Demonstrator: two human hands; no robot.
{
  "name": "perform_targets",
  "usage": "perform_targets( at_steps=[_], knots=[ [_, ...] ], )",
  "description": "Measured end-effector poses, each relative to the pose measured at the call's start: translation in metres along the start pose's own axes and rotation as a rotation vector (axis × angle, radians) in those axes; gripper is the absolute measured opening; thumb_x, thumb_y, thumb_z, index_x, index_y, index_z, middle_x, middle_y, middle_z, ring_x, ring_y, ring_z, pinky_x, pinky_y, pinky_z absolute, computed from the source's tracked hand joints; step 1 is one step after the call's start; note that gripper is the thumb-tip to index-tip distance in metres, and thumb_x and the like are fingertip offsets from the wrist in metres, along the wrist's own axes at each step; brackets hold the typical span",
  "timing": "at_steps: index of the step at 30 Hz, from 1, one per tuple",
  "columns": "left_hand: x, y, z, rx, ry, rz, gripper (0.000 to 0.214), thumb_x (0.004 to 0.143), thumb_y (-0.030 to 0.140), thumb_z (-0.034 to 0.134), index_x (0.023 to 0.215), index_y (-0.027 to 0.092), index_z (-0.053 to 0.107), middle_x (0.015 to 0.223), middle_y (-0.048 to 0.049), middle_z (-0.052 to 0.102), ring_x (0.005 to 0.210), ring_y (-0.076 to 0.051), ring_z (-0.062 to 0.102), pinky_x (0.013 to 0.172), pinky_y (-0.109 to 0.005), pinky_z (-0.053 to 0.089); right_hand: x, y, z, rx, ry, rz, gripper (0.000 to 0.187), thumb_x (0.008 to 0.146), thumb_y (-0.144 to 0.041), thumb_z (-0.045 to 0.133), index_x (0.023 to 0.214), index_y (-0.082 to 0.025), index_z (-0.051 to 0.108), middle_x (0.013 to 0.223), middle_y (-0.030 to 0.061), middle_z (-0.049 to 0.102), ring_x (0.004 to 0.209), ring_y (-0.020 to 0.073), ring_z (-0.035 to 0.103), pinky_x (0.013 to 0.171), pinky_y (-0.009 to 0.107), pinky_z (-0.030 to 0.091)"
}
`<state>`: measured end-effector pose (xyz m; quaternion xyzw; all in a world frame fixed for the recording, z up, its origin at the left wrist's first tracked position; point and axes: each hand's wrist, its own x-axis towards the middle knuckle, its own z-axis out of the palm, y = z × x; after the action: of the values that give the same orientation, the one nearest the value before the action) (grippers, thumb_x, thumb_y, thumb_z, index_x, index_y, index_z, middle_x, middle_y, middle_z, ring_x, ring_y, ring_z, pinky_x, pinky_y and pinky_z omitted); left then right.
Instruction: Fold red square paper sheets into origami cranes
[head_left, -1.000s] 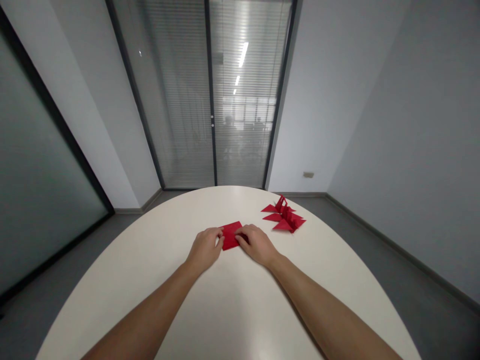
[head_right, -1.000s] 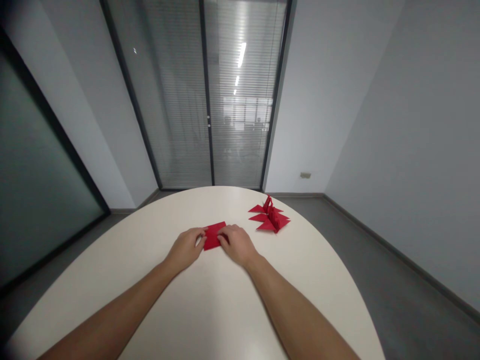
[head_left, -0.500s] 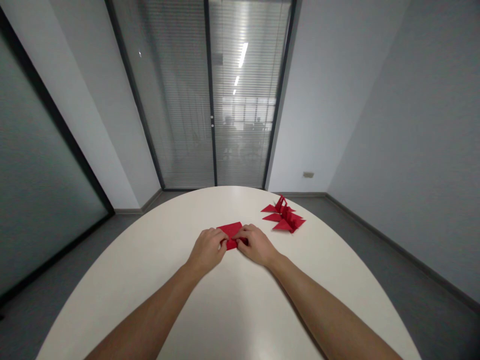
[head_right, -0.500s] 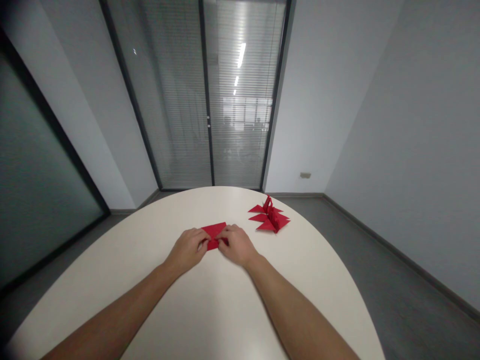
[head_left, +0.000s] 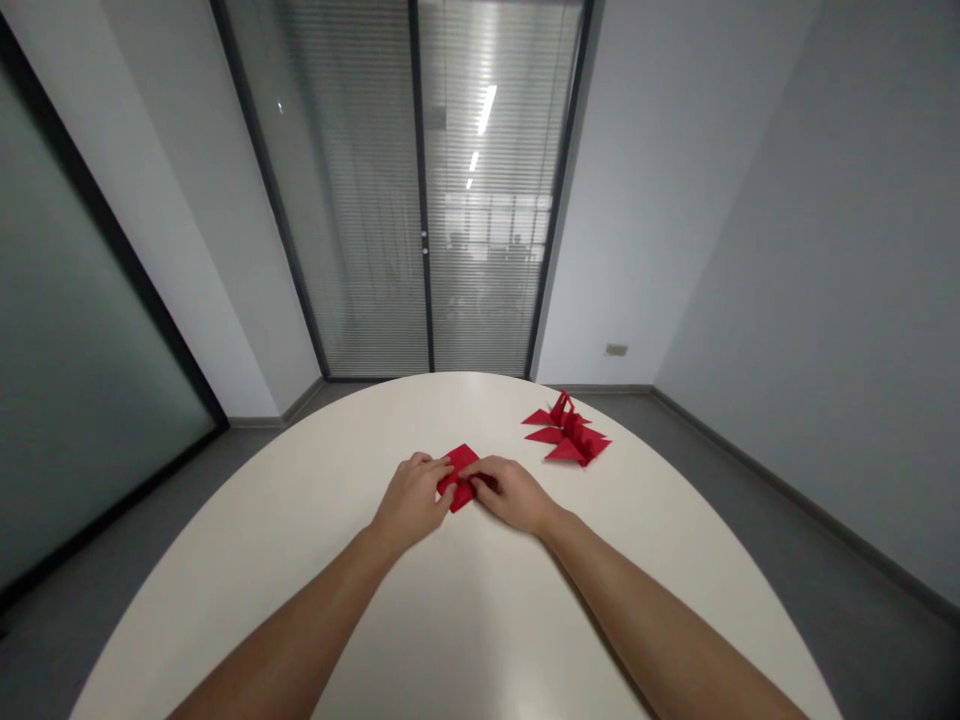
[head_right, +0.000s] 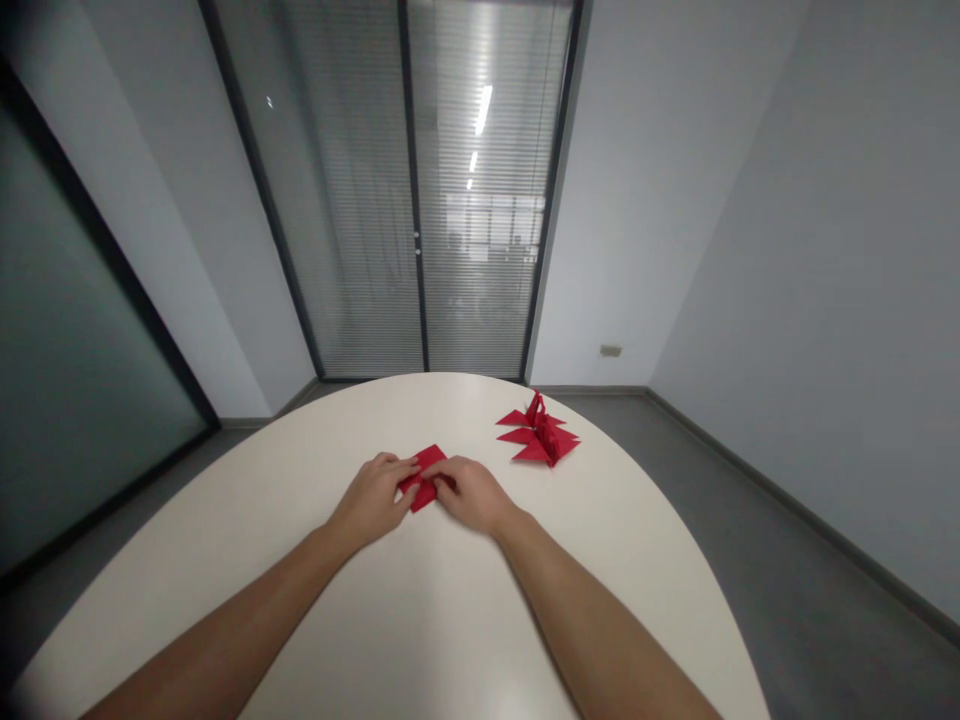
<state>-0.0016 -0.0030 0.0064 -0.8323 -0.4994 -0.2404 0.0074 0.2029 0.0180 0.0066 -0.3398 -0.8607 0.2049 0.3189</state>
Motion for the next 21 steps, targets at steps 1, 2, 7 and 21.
perform_targets(
  at_steps=[1,2,7,21],
  knots=[
    [0.0,0.0,0.0,-0.015,-0.009,0.012,0.028,0.091,0.02,0.055,0.114,0.023,0.072,0.113,-0.0038,0.074,0.1,-0.025,0.061,0.088,-0.039,0.048,0.0,0.0,0.0,-0.01,0.017,-0.016,0.036,0.088,-0.008,0.052,0.114,-0.023,0.072,0.109,0.0051,0.074,0.098,0.0191,0.067,0.091,0.033,0.05],
    [-0.001,0.0,-0.001,-0.031,-0.017,0.024,0.029,0.091,0.019,0.055,0.115,0.024,0.071,0.112,-0.0035,0.074,0.099,-0.024,0.061,0.088,-0.038,0.048,0.001,0.001,0.0,-0.016,0.023,-0.037,0.038,0.087,-0.007,0.052,0.117,-0.024,0.071,0.112,0.0056,0.074,0.103,0.0198,0.066,0.095,0.035,0.049],
    [-0.003,-0.004,0.001,-0.101,-0.043,0.085,0.043,0.09,0.018,0.056,0.132,0.027,0.061,0.129,-0.0037,0.068,0.11,-0.023,0.061,0.099,-0.039,0.047,0.002,0.006,0.006,-0.047,0.006,-0.084,0.041,0.086,-0.006,0.053,0.121,-0.023,0.069,0.121,0.0065,0.071,0.113,0.0208,0.063,0.102,0.037,0.047],
    [-0.002,0.004,-0.002,-0.028,-0.039,0.133,0.03,0.096,0.018,0.046,0.105,0.023,0.074,0.113,-0.0051,0.075,0.103,-0.022,0.068,0.097,-0.039,0.047,0.001,-0.004,-0.001,-0.363,-0.026,0.055,0.032,0.091,-0.02,0.053,0.117,-0.018,0.072,0.118,0.01,0.073,0.109,0.0247,0.063,0.1,0.039,0.045]
  ],
)
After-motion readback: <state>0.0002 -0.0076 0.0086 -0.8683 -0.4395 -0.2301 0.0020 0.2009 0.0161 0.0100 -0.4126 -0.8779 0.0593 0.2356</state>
